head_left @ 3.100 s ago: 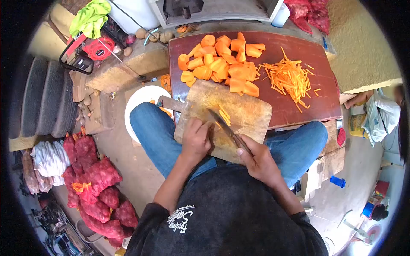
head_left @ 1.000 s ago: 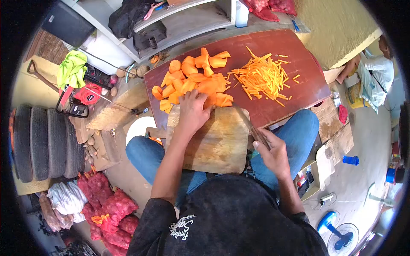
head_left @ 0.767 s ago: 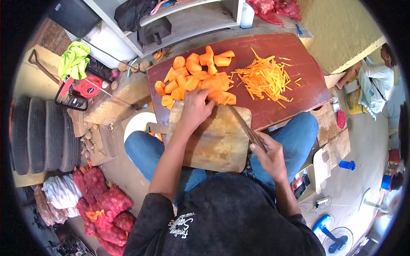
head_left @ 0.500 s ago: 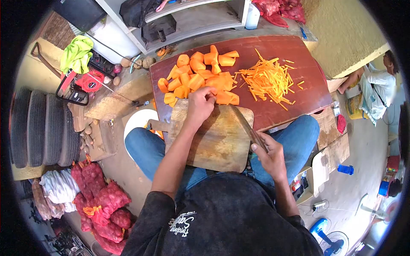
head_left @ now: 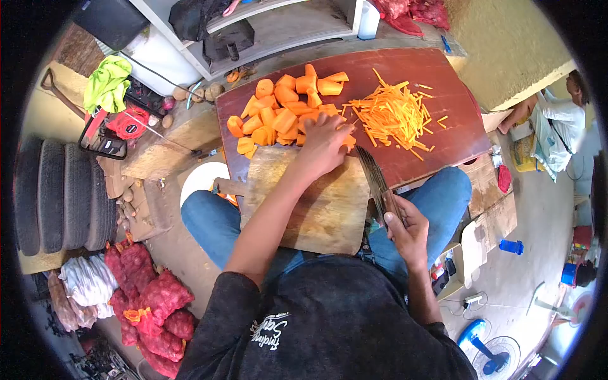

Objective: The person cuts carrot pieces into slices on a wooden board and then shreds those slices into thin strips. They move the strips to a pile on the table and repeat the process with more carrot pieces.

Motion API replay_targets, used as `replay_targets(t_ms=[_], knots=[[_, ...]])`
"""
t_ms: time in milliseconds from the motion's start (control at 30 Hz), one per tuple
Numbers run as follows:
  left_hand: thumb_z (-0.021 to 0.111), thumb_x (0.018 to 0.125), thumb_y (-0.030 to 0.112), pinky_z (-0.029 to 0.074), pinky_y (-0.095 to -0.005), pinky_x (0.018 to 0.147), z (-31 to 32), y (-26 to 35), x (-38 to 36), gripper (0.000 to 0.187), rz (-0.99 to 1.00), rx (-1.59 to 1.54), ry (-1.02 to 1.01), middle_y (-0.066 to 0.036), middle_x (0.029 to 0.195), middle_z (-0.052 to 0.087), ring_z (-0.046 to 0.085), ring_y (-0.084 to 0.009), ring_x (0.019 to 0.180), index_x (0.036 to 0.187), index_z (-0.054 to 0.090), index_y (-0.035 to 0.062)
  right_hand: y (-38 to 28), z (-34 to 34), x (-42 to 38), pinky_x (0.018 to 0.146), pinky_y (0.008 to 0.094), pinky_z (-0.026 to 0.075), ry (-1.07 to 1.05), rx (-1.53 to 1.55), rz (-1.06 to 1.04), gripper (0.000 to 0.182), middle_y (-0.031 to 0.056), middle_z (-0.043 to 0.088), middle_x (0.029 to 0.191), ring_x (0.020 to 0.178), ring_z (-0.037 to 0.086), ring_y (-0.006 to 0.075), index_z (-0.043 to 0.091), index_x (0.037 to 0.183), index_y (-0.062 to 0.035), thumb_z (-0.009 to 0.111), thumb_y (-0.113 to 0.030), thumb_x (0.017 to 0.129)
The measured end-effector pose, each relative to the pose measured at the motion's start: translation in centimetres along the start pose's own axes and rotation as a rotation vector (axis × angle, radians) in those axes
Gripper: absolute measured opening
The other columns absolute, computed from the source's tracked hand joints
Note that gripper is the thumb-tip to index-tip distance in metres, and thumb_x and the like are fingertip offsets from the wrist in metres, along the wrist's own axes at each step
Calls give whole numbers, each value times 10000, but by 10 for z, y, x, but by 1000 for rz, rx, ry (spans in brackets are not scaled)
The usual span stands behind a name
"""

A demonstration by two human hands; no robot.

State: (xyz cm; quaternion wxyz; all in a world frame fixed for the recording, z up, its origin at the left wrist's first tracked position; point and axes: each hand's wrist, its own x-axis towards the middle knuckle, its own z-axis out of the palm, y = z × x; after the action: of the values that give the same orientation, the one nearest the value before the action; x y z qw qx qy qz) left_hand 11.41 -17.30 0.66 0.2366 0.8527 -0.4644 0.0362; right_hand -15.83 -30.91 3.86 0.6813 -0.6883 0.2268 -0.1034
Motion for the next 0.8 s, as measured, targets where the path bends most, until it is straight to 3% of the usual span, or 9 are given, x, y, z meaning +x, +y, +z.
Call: replay_targets(t_ms=[100,233,333,400,500,600,800], knots=[[851,880,180,353,-555,1104,11,-4,23,443,-25,47,-281,-92,1289,675,551,-312,1328,1311,761,134,4,-2,-1,590,208,436,5,31,-6,451,19,721,958,662,535,38,607,1508,81,676,-67,1087],[829,877,109,365,-558,1096,19,-10,29,355,11,7,-152,-90,1236,695,586,-320,1271,1229,779,111,1,-4,-3,607,227,478,-4,77,39,464,27,737,1089,720,560,47,626,1494,58,721,-75,1060],[809,870,56,424,-526,1043,20,-14,20,277,0,-116,44,-104,1134,725,643,-329,1174,1146,799,78,-2,1,-4,578,207,426,22,53,15,451,-2,698,904,658,531,32,607,1505,86,676,-68,1087],[788,866,38,453,-499,998,16,-18,9,214,-35,-251,187,-117,1078,741,671,-330,1135,1079,812,50,-3,0,-4,592,221,455,7,47,35,454,-9,694,944,685,544,39,622,1496,66,703,-76,1072],[775,886,29,524,-461,896,-15,-4,-28,180,-333,-565,340,-159,980,718,692,-368,1003,1063,793,2,-10,-2,-4,597,228,466,-49,57,68,445,-11,685,945,688,544,44,632,1486,59,710,-75,1068],[765,902,11,558,-446,802,-24,-6,-88,176,-495,-590,435,-194,980,687,687,-390,930,1074,775,-23,-26,4,-5,590,231,455,-116,75,131,423,-11,667,908,676,536,44,640,1469,64,703,-71,1073],[803,899,13,560,-440,799,-40,47,-172,241,-658,-455,185,-205,1004,647,689,-383,925,1132,756,-30,-26,33,6,663,267,505,-324,-49,142,381,19,699,942,730,599,88,650,1421,75,699,-87,1079]])
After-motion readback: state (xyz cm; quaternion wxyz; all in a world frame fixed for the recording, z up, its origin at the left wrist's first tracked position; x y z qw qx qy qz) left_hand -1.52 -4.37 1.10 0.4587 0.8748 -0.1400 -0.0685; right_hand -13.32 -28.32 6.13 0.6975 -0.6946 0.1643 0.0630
